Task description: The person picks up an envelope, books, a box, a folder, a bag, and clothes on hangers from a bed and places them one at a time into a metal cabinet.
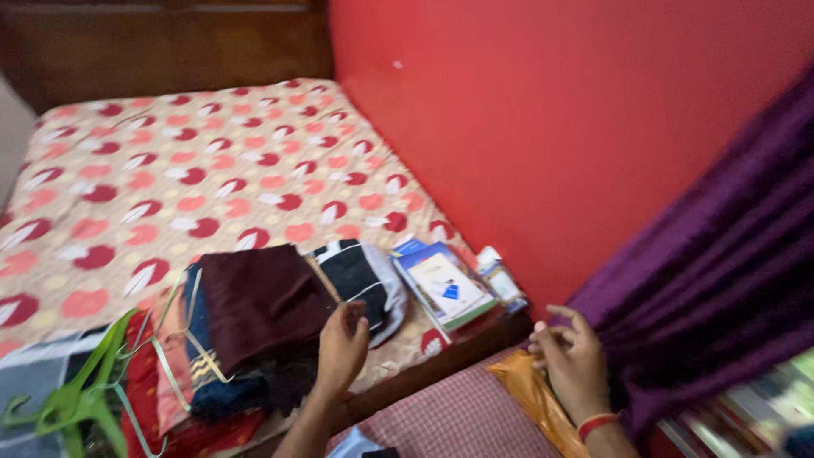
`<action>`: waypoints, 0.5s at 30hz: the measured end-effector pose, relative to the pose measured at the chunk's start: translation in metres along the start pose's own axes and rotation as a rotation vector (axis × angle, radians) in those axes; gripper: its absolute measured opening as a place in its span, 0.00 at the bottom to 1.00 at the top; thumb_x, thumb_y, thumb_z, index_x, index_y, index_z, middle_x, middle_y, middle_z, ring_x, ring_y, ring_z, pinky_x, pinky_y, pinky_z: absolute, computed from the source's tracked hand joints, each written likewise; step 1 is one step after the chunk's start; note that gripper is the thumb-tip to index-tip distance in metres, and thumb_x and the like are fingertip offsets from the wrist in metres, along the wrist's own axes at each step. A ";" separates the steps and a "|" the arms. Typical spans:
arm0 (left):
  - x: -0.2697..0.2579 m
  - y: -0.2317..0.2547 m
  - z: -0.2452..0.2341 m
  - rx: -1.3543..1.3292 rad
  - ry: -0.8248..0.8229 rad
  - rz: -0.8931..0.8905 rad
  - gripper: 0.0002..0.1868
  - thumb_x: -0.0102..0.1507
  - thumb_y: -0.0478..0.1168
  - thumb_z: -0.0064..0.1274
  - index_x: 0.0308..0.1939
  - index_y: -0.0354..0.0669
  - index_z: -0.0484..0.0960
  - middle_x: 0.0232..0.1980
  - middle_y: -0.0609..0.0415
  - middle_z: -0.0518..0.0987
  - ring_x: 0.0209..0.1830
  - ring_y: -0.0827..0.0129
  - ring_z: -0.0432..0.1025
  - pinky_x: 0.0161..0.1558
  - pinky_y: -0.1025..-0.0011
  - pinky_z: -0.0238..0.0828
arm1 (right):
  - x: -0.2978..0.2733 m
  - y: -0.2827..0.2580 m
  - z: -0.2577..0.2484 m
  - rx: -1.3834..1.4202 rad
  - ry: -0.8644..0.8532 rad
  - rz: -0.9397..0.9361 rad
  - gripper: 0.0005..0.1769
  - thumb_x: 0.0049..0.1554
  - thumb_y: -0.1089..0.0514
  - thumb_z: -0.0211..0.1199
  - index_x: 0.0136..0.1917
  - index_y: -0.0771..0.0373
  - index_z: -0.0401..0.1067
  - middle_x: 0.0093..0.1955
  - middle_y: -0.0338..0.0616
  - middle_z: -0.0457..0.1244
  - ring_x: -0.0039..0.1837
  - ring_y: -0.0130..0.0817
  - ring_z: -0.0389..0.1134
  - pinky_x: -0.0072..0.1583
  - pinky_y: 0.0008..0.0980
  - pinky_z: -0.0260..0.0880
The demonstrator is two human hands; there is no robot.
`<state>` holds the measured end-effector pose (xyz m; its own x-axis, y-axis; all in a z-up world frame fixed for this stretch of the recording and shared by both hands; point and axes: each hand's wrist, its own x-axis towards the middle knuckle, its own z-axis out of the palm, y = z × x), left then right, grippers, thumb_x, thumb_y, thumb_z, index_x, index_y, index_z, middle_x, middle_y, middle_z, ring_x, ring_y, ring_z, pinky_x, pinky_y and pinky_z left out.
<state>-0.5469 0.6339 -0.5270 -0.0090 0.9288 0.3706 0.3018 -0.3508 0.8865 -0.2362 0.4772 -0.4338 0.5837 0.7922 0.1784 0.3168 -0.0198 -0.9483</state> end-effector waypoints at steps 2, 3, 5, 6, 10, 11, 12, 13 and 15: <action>-0.014 -0.024 -0.007 0.038 0.039 -0.054 0.15 0.61 0.36 0.54 0.51 0.39 0.81 0.45 0.45 0.85 0.44 0.59 0.80 0.46 0.65 0.76 | 0.004 0.011 0.027 0.001 -0.070 0.044 0.22 0.59 0.58 0.62 0.65 0.65 0.68 0.42 0.50 0.71 0.42 0.33 0.74 0.38 0.31 0.75; -0.024 -0.032 -0.009 0.011 0.071 -0.062 0.14 0.61 0.36 0.54 0.51 0.38 0.81 0.46 0.45 0.85 0.45 0.60 0.81 0.47 0.65 0.76 | 0.005 0.017 0.038 0.002 -0.105 0.068 0.22 0.58 0.58 0.62 0.65 0.64 0.68 0.43 0.50 0.71 0.42 0.33 0.74 0.38 0.31 0.75; -0.035 -0.043 -0.011 -0.043 0.136 -0.067 0.12 0.63 0.36 0.53 0.50 0.37 0.81 0.47 0.46 0.86 0.46 0.63 0.81 0.49 0.67 0.76 | 0.009 0.034 0.057 0.080 -0.166 0.108 0.21 0.58 0.58 0.62 0.64 0.65 0.68 0.43 0.50 0.70 0.42 0.34 0.73 0.38 0.32 0.77; -0.039 -0.045 -0.014 -0.044 0.119 -0.159 0.13 0.62 0.36 0.53 0.51 0.39 0.81 0.46 0.47 0.86 0.45 0.64 0.81 0.48 0.67 0.76 | 0.014 0.045 0.067 0.120 -0.192 0.128 0.21 0.58 0.58 0.62 0.64 0.65 0.68 0.43 0.50 0.69 0.41 0.34 0.73 0.38 0.32 0.78; -0.062 -0.046 -0.011 0.009 0.069 -0.413 0.15 0.63 0.37 0.52 0.54 0.42 0.81 0.47 0.50 0.86 0.42 0.65 0.81 0.46 0.68 0.76 | 0.033 0.094 0.089 0.136 -0.270 0.129 0.19 0.58 0.58 0.63 0.62 0.65 0.70 0.44 0.49 0.70 0.42 0.33 0.72 0.37 0.32 0.75; -0.065 -0.049 -0.008 0.051 0.060 -0.457 0.15 0.63 0.37 0.52 0.55 0.42 0.81 0.47 0.50 0.86 0.42 0.64 0.81 0.46 0.68 0.76 | 0.038 0.106 0.094 0.166 -0.289 0.147 0.19 0.59 0.58 0.63 0.62 0.66 0.70 0.44 0.49 0.70 0.42 0.33 0.72 0.38 0.31 0.75; -0.073 -0.053 0.001 0.005 0.070 -0.433 0.16 0.63 0.37 0.52 0.54 0.42 0.80 0.48 0.50 0.86 0.43 0.65 0.81 0.46 0.68 0.76 | 0.043 0.119 0.099 0.196 -0.307 0.166 0.18 0.59 0.58 0.62 0.62 0.66 0.71 0.44 0.50 0.70 0.42 0.33 0.72 0.38 0.31 0.75; -0.073 -0.060 0.014 -0.040 0.076 -0.389 0.16 0.62 0.36 0.52 0.54 0.41 0.80 0.48 0.51 0.86 0.45 0.66 0.81 0.46 0.68 0.77 | 0.051 0.131 0.106 0.190 -0.309 0.185 0.18 0.59 0.58 0.63 0.61 0.65 0.71 0.44 0.50 0.70 0.42 0.33 0.72 0.38 0.32 0.75; -0.075 -0.077 0.040 -0.086 0.078 -0.330 0.16 0.62 0.35 0.51 0.54 0.41 0.80 0.49 0.51 0.86 0.47 0.68 0.81 0.47 0.69 0.77 | 0.058 0.159 0.110 0.168 -0.306 0.232 0.18 0.58 0.58 0.63 0.61 0.65 0.71 0.45 0.49 0.70 0.41 0.34 0.72 0.37 0.33 0.74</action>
<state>-0.5316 0.5963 -0.6343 -0.1665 0.9830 0.0773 0.1894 -0.0451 0.9809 -0.2344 0.5874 -0.6028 0.3686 0.9234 -0.1074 0.0621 -0.1397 -0.9882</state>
